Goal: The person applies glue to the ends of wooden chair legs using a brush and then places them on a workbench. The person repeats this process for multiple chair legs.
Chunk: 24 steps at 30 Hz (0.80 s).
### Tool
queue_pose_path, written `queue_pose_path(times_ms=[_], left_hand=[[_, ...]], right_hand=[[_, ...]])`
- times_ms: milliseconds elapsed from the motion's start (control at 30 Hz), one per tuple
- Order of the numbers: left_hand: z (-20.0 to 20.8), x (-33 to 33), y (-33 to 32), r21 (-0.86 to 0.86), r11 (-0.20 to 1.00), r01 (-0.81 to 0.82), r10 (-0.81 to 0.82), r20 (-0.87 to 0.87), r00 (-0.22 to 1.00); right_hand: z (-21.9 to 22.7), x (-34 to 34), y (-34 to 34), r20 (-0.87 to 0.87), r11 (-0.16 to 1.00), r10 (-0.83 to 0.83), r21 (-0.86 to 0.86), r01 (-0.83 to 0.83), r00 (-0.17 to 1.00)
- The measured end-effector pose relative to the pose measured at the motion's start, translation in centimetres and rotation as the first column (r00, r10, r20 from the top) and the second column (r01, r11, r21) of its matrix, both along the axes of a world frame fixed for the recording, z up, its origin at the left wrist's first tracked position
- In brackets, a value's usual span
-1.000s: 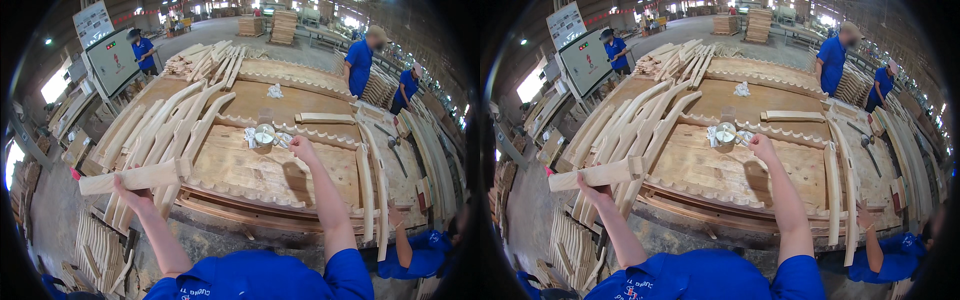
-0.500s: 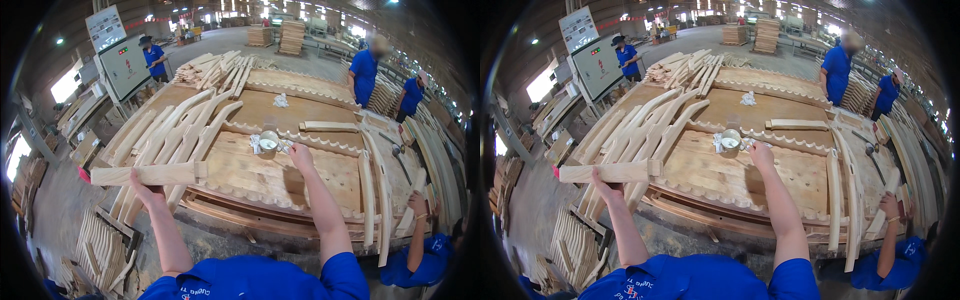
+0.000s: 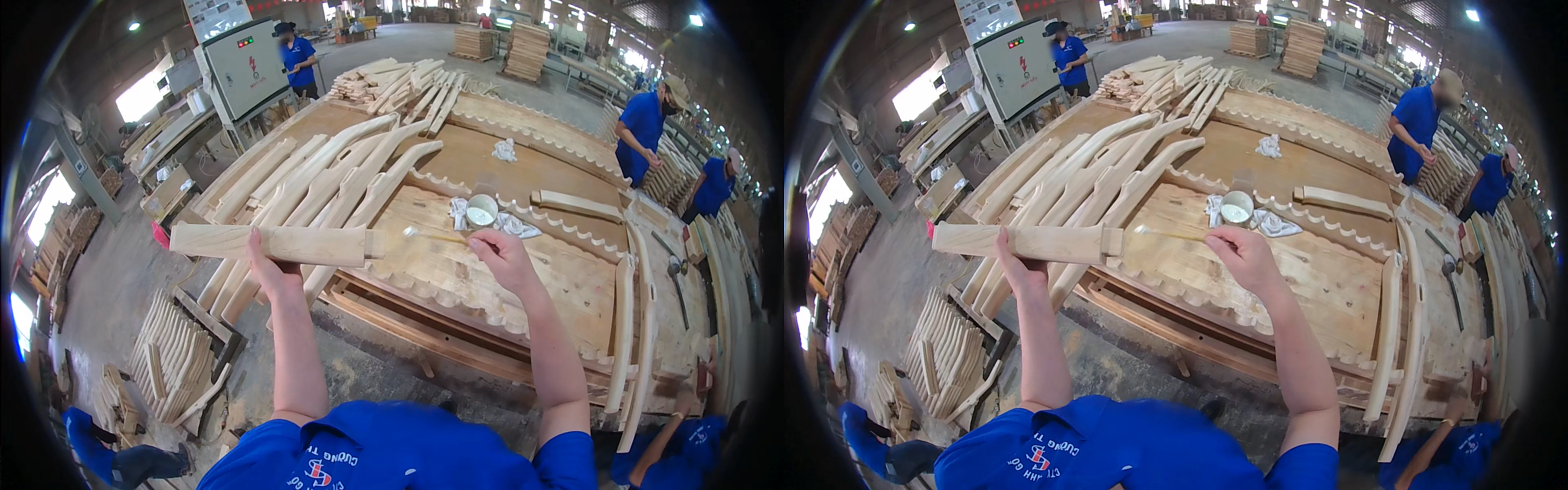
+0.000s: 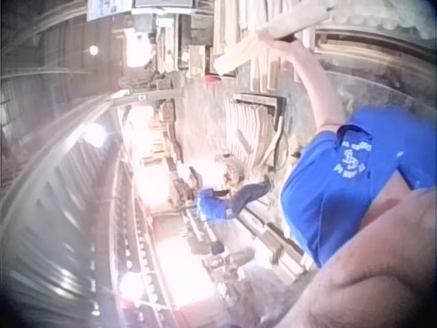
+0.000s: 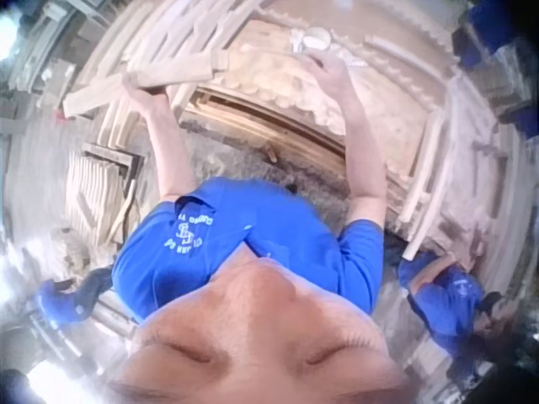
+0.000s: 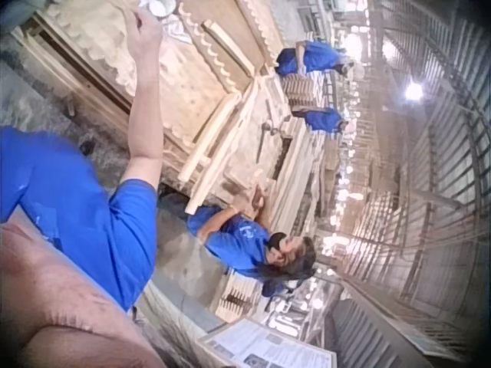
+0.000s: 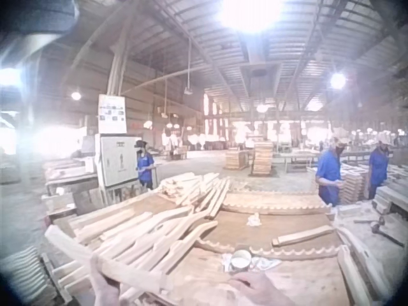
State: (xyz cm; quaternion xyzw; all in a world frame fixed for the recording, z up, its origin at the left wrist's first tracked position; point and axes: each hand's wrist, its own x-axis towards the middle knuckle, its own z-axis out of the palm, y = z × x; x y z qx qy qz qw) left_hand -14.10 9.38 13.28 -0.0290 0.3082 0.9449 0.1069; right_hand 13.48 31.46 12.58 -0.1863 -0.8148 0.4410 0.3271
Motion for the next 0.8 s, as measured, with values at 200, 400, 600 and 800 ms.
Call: queue_pose_path(times_ms=[200, 400, 600, 800], left_hand=[[0.8, 0.8, 0.6, 0.028, 0.998, 0.06, -0.059, -0.031, 0.998], [1.5, 1.1, 0.4, 0.014, 0.998, 0.066, -0.066, -0.041, 0.997], [1.5, 0.7, 0.3, 0.009, 0.999, 0.031, -0.03, -0.053, 0.998], [1.9, 0.3, 0.2, -0.019, 1.0, -0.012, 0.01, -0.062, 0.998]], right_hand=[[2.7, -1.2, -3.0, 0.106, 0.917, -0.145, 0.387, 0.094, 0.984], [2.0, -2.4, -4.9, -0.212, 0.667, -0.31, 0.646, 0.371, 0.927], [1.1, -2.5, -6.1, -0.216, 0.658, -0.31, 0.654, 0.373, 0.926], [1.5, -1.5, -6.6, -0.098, 0.795, -0.224, 0.558, 0.24, 0.97]])
